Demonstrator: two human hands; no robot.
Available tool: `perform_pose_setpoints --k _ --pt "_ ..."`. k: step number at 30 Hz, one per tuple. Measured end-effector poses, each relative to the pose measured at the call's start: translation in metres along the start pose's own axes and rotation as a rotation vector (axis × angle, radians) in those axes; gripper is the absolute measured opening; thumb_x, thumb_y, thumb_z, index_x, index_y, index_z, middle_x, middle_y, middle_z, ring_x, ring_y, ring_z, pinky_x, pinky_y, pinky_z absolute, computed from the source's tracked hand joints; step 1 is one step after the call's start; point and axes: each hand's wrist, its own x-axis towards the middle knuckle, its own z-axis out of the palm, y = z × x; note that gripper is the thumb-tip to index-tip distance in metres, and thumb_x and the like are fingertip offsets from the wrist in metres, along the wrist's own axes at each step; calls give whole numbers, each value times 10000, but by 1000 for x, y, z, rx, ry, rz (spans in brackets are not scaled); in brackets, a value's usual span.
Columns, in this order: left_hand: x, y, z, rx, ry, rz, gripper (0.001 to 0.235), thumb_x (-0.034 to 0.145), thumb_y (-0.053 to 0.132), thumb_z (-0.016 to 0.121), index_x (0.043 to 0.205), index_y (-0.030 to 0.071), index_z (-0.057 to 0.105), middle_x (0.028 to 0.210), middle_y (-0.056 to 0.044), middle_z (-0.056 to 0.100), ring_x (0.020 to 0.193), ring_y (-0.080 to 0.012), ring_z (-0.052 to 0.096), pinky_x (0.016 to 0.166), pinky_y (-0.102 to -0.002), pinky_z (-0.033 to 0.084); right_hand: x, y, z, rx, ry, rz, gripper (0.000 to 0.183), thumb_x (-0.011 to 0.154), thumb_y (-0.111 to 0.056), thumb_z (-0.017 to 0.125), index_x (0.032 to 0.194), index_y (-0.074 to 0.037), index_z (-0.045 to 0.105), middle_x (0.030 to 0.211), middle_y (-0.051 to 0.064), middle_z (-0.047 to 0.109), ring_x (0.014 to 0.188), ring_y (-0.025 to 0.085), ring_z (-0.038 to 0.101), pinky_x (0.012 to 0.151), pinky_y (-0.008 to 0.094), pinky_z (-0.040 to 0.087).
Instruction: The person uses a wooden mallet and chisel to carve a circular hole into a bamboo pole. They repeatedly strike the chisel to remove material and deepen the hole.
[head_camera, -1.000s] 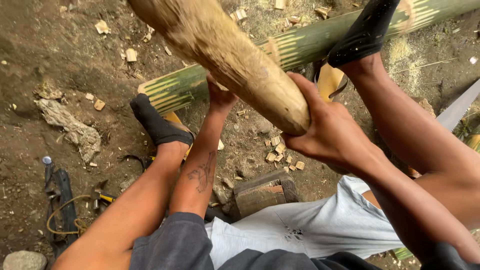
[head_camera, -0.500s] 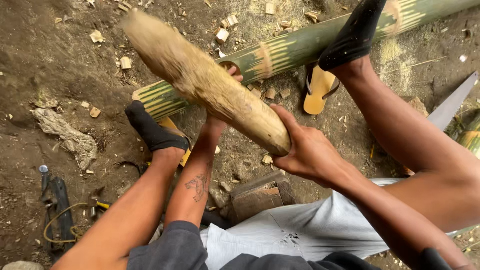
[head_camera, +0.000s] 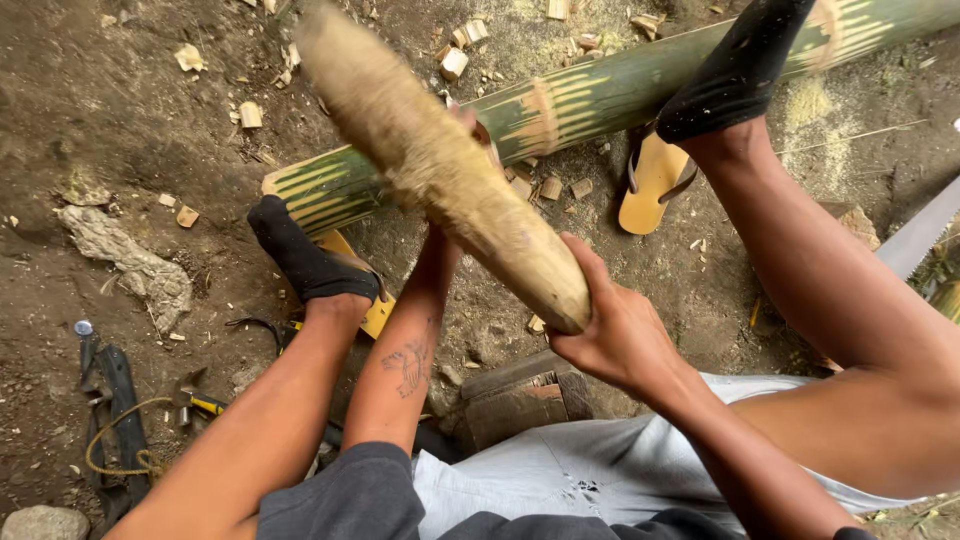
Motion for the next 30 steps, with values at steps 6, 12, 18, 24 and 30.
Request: perform_pose_setpoints --k 6,12,18,24,30 --pt "94 -27 -7 -192 13 -317 254 965 179 768 1130 0 695 962 -182 776 826 -244 782 740 -364 655 -1 13 -5 204 174 10 1095 648 -216 823 1561 -133 225 1087 298 724 975 401 753 843 442 614" --pt "42 32 -23 -117 -105 -59 257 896 260 825 985 51 707 855 -113 780 777 -161 799 715 -301 656 8 18 -37 156 179 189 1162 635 -281 855 1592 -130 212 1215 277 678 1011 368 743 827 431 633" --pt "-13 92 -31 -234 -41 55 109 870 140 765 942 83 705 824 -83 755 713 -152 769 634 -297 644 -29 12 -64 179 405 -211 1051 723 -222 868 1575 -62 273 1293 245 686 1190 337 701 982 422 570" --pt "-35 81 -44 -196 -106 228 195 929 215 749 1057 90 673 868 -37 722 794 -179 737 1004 -471 606 -40 -27 -53 258 392 -493 1016 711 -156 875 1497 -92 235 1390 304 538 1171 378 636 954 464 546" --pt "-70 39 -40 35 -160 371 289 957 292 727 1127 67 663 1003 -83 721 927 -207 716 955 -428 591 7 -2 9 -40 86 -97 1067 691 -245 801 1567 -190 195 1008 281 715 870 490 712 800 535 576"
